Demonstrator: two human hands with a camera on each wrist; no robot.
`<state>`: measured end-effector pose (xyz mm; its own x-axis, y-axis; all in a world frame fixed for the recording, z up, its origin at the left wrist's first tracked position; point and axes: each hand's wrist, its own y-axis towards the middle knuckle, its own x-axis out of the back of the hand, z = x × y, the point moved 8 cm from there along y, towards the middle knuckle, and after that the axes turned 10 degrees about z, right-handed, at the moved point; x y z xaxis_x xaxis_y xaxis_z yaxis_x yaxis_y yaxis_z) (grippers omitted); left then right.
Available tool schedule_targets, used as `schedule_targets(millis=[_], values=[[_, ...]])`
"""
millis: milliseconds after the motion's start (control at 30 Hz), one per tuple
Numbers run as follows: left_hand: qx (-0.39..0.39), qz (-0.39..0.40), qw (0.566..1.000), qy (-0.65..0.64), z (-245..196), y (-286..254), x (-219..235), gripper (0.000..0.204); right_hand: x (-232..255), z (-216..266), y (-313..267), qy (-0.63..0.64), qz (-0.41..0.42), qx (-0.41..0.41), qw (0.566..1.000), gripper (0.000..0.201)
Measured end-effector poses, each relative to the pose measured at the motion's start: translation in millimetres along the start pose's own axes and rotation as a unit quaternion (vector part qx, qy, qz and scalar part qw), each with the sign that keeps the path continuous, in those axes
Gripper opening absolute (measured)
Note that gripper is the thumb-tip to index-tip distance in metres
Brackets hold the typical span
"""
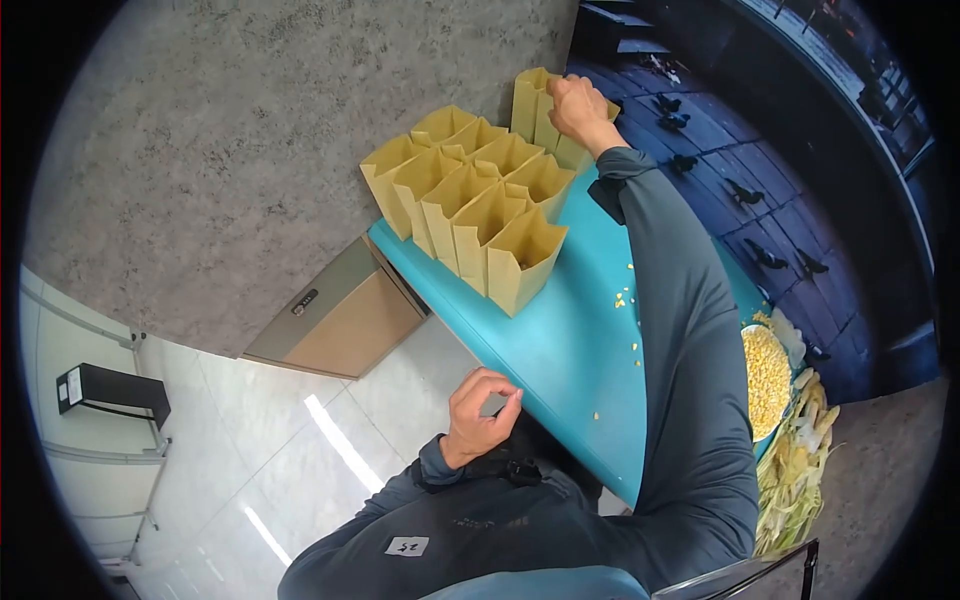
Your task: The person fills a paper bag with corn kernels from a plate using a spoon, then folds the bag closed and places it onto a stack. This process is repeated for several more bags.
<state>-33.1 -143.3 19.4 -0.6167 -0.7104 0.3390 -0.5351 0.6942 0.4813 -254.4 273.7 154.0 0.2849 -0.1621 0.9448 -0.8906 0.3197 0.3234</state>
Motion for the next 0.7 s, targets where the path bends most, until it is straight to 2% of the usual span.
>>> schedule_targets(millis=[67,133,167,267,400,467,533,600,667,700], values=[[0.008,-0.023,1.0,-0.01,3.1,-0.5,3.2,0.016,22.7,3.4,-14.1,-0.008,-0.032,-0.018,0.999,0.039],[0.013,-0.024,0.999,-0.018,2.0,-0.3,2.2,0.015,33.5,-1.5,-22.3,-0.053,-0.017,-0.06,0.997,0.042],[0.019,-0.029,0.999,-0.027,1.5,-1.3,3.6,0.014,38.1,0.8,-30.6,-0.071,0.022,-0.081,0.994,0.036],[0.02,-0.02,0.999,-0.023,-1.7,-1.1,5.1,0.014,20.6,-10.7,-33.8,-0.08,0.027,-0.053,0.995,0.027],[0.026,-0.02,0.999,-0.018,3.6,0.8,7.9,0.014,33.5,-28.9,-63.6,-0.076,0.024,-0.082,0.993,0.027],[0.029,-0.019,0.999,-0.023,5.5,6.7,7.7,0.015,57.6,-27.7,-95.9,-0.052,0.009,-0.096,0.994,0.024],[0.013,-0.003,0.999,-0.03,8.5,12.9,-0.9,0.018,92.6,-26.2,-135.1,0.022,-0.066,-0.085,0.994,0.023],[-0.007,0.018,0.999,-0.046,5.5,25.6,-9.6,0.021,122.8,-18.9,-176.5,0.031,-0.064,-0.096,0.993,0.024],[-0.043,0.037,0.998,-0.042,-9.9,44.8,-18.5,0.031,152.1,-4.5,-224.1,0.109,-0.081,-0.093,0.986,0.023],[-0.05,0.045,0.997,-0.033,-15.4,54.9,-23.3,0.04,160.2,-0.4,-246.3,0.099,-0.081,-0.11,0.986,0.023]])
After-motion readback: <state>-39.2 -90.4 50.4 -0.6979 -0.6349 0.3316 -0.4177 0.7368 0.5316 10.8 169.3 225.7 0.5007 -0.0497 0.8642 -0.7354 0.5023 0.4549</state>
